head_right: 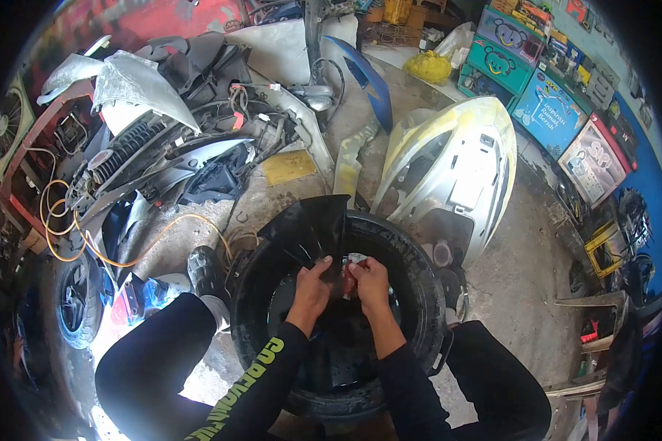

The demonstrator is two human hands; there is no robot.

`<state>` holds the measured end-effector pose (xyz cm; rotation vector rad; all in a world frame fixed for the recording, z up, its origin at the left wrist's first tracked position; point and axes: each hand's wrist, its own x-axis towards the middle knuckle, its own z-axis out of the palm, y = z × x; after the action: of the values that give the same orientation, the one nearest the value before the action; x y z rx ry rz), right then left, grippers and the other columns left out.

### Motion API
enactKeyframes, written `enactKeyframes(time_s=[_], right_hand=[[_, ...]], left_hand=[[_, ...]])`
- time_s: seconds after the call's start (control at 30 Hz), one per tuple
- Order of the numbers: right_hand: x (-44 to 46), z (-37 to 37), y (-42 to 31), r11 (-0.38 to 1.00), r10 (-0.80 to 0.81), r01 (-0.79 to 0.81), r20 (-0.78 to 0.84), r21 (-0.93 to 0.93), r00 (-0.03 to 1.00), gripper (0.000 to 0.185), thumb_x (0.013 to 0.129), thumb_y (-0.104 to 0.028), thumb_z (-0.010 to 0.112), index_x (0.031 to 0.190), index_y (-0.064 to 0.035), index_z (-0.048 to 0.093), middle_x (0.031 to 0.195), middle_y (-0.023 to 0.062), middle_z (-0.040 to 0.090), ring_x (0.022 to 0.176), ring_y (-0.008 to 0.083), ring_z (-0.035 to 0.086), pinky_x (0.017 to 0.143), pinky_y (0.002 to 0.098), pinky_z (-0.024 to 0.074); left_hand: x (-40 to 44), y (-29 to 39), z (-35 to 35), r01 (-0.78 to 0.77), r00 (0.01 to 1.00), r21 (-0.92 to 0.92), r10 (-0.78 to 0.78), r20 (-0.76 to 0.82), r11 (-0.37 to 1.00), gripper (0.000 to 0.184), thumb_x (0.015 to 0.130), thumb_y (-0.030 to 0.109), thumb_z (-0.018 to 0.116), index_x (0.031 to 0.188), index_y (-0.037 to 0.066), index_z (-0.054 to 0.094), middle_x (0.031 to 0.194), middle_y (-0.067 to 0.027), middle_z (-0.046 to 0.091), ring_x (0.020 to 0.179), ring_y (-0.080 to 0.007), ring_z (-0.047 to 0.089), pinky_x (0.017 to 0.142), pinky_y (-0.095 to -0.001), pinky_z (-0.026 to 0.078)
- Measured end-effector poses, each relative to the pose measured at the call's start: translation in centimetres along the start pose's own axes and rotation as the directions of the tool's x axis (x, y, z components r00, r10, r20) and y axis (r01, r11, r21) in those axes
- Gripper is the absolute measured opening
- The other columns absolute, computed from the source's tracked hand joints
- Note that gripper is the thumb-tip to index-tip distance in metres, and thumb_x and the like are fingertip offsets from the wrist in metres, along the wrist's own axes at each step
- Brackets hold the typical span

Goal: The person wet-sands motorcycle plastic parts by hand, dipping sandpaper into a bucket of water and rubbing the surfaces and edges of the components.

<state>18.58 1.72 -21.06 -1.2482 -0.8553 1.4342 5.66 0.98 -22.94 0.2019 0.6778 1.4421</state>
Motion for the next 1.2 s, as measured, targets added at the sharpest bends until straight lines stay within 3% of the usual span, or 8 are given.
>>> enactKeyframes(time_s=[0.07,0.13,0.23,0.37,0.57,0.83,1.03,1.2], right_hand=[[0.0,-0.2,0.0,1.0,0.006,-0.007,-0.026,-0.01,1.0,0.006,0.093,-0.005,0.062,0.097,-0.0006,0.062,0.082,0.006,0.064,0.068,0.0145,0.063,0.062,0.0291,0.0539],[-0.1,-0.2,0.0,0.994,-0.021,0.022,0.004,-0.111,1.0,0.006,0.094,-0.006,0.061,0.096,-0.0006,0.062,0.078,0.0055,0.063,0.061,0.0134,0.06,0.056,0.0285,0.0516],[-0.3,0.4,-0.4,0.994,0.01,-0.014,-0.035,-0.113,0.999,0.007,0.094,-0.008,0.06,0.095,-0.0009,0.063,0.073,0.0045,0.061,0.053,0.012,0.055,0.049,0.027,0.046],[-0.1,0.9,0.0,1.0,-0.005,0.004,-0.042,-0.022,0.999,0.008,0.094,-0.009,0.061,0.094,-0.0008,0.063,0.068,0.0031,0.058,0.049,0.0105,0.05,0.045,0.0261,0.0398],[-0.9,1.3,0.1,0.992,-0.019,0.008,-0.092,-0.125,0.996,0.009,0.091,-0.008,0.063,0.086,-0.0007,0.064,0.071,0.0032,0.06,0.057,0.0089,0.053,0.05,0.0255,0.0384],[-0.4,2.5,2.1,0.971,-0.225,0.192,-0.275,-0.144,0.935,0.013,0.088,-0.007,0.066,0.078,-0.0008,0.06,0.061,0.0008,0.055,0.044,0.0072,0.045,0.04,0.0235,0.03],[-1.4,3.1,0.8,0.971,-0.173,0.104,-0.333,-0.217,0.927,0.02,0.085,-0.006,0.07,0.07,-0.0014,0.058,0.056,0.0021,0.055,0.041,0.0077,0.046,0.037,0.025,0.0289],[0.0,2.6,1.4,0.943,-0.26,0.166,-0.325,-0.29,0.909,0.022,0.085,-0.007,0.07,0.068,-0.0014,0.058,0.055,0.0029,0.056,0.04,0.008,0.046,0.036,0.0255,0.0288]], left_hand=[[0.2,-0.2,-0.2,0.0,1.0,-0.013,0.0,0.011,1.0,0.01,0.089,0.005,0.07,0.095,0.007,0.063,0.088,-0.0036,0.069,0.081,-0.0154,0.068,0.074,-0.0323,0.054],[0.5,-0.4,-0.7,0.02,1.0,-0.019,-0.02,-0.007,1.0,0.012,0.09,0.003,0.067,0.101,0.002,0.062,0.099,-0.0073,0.067,0.093,-0.02,0.067,0.088,-0.0359,0.053],[0.5,-0.6,-0.7,0.018,1.0,-0.042,-0.018,-0.009,0.999,0.012,0.09,0.003,0.067,0.101,0.002,0.062,0.099,-0.0072,0.067,0.094,-0.02,0.067,0.089,-0.0363,0.053],[0.7,-0.8,-0.8,0.018,1.0,-0.049,-0.018,0.004,0.999,0.014,0.09,0.002,0.067,0.103,0.002,0.061,0.099,-0.007,0.067,0.095,-0.0202,0.067,0.089,-0.0366,0.053],[0.7,-1.0,-0.5,-0.012,1.0,-0.106,0.012,-0.001,0.994,0.014,0.089,0.001,0.067,0.102,0.001,0.062,0.098,-0.0074,0.066,0.094,-0.0205,0.066,0.089,-0.0358,0.052],[1.5,-1.9,-0.3,0.0,0.999,-0.256,-0.009,-0.034,0.967,0.014,0.087,0.0,0.066,0.1,0.0,0.061,0.096,-0.0084,0.065,0.094,-0.0216,0.064,0.091,-0.0357,0.051],[1.6,-1.9,-0.5,-0.017,0.998,-0.225,0.003,-0.063,0.974,0.014,0.088,-0.001,0.066,0.1,0.001,0.059,0.096,-0.0085,0.064,0.094,-0.0213,0.064,0.089,-0.0359,0.052],[0.7,-2.1,0.5,-0.068,0.995,-0.228,0.049,-0.088,0.971,0.018,0.091,0.0,0.066,0.106,0.005,0.059,0.098,-0.0054,0.066,0.093,-0.0176,0.066,0.084,-0.0319,0.053]])
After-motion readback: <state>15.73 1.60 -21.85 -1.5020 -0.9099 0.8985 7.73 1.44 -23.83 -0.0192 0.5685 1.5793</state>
